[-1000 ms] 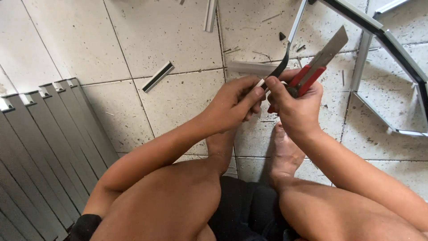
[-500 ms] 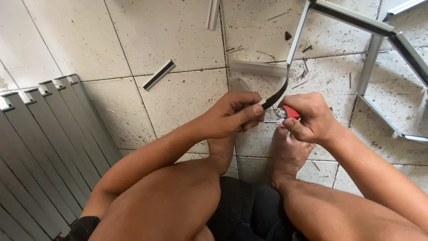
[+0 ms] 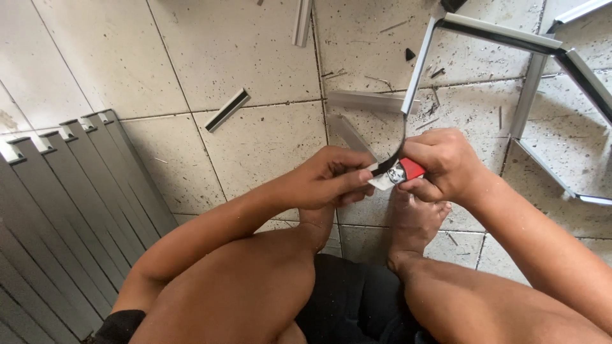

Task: Cutting thin metal strips to size and fitting them into a hexagonal frame on the floor.

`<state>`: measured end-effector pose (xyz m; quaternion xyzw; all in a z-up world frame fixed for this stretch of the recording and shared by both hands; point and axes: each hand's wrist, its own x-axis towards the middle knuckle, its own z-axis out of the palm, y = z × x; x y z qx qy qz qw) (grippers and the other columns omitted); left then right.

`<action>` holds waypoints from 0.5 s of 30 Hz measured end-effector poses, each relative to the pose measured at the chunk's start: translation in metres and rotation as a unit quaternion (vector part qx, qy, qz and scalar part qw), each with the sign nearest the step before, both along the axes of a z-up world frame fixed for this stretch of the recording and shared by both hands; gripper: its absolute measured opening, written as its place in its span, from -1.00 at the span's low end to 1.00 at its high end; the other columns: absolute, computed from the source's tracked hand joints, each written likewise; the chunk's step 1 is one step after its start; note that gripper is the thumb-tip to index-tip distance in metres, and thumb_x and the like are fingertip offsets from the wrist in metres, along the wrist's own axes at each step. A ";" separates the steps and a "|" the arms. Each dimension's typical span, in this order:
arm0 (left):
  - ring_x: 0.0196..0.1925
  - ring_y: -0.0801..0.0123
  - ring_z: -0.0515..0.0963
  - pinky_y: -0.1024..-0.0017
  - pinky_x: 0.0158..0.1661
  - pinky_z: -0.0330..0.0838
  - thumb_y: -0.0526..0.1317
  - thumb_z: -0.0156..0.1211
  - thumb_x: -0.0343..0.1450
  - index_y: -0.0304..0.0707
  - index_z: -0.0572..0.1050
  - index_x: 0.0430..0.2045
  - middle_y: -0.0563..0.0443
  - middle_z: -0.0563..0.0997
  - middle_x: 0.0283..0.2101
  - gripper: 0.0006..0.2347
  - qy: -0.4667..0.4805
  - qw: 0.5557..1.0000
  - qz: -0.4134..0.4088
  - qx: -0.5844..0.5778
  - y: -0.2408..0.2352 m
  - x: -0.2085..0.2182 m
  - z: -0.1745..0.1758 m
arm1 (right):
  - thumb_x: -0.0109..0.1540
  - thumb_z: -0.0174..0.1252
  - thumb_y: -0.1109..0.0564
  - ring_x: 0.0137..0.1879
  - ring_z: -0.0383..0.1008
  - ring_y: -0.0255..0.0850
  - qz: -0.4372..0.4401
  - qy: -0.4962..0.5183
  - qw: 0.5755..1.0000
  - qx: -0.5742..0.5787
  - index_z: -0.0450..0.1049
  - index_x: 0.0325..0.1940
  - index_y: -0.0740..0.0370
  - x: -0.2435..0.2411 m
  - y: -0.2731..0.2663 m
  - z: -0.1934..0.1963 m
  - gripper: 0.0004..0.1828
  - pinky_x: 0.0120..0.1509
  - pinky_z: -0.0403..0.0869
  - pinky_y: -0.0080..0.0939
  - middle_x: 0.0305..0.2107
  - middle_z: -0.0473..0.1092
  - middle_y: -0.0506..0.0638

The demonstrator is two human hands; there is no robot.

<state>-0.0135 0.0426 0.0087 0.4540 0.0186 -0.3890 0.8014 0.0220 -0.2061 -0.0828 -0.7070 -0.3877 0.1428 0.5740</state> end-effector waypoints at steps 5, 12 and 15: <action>-0.59 0.55 0.35 0.60 -0.65 0.24 -0.34 -0.01 0.56 -0.50 0.52 -0.33 0.00 0.34 -0.66 -0.83 0.045 0.997 0.042 -0.042 -0.005 -0.002 0.008 | 0.25 -0.08 -0.45 -0.60 0.39 0.06 0.001 0.025 1.000 0.020 0.48 -0.32 0.19 -0.005 0.001 0.002 -0.34 -0.50 0.41 -0.04 -0.64 0.28 0.05; -0.57 0.51 0.41 0.56 -0.65 0.28 -0.35 0.01 0.57 -0.49 0.52 -0.27 -0.09 0.48 -0.57 -0.85 0.053 0.996 0.041 -0.062 -0.005 -0.015 -0.003 | 0.24 -0.06 -0.44 -0.63 0.38 0.03 0.001 0.073 0.996 0.044 0.51 -0.31 0.21 -0.017 -0.003 0.001 -0.34 -0.54 0.42 -0.07 -0.67 0.28 0.03; -0.55 0.55 0.35 0.58 -0.60 0.28 -0.35 0.00 0.57 -0.55 0.52 -0.16 -0.02 0.41 -0.61 -0.83 0.051 0.996 0.033 -0.065 -0.004 -0.015 -0.006 | 0.24 -0.04 -0.41 -0.65 0.38 0.04 0.000 0.087 0.994 0.059 0.53 -0.28 0.24 -0.021 -0.003 -0.001 -0.36 -0.56 0.41 -0.07 -0.66 0.28 0.04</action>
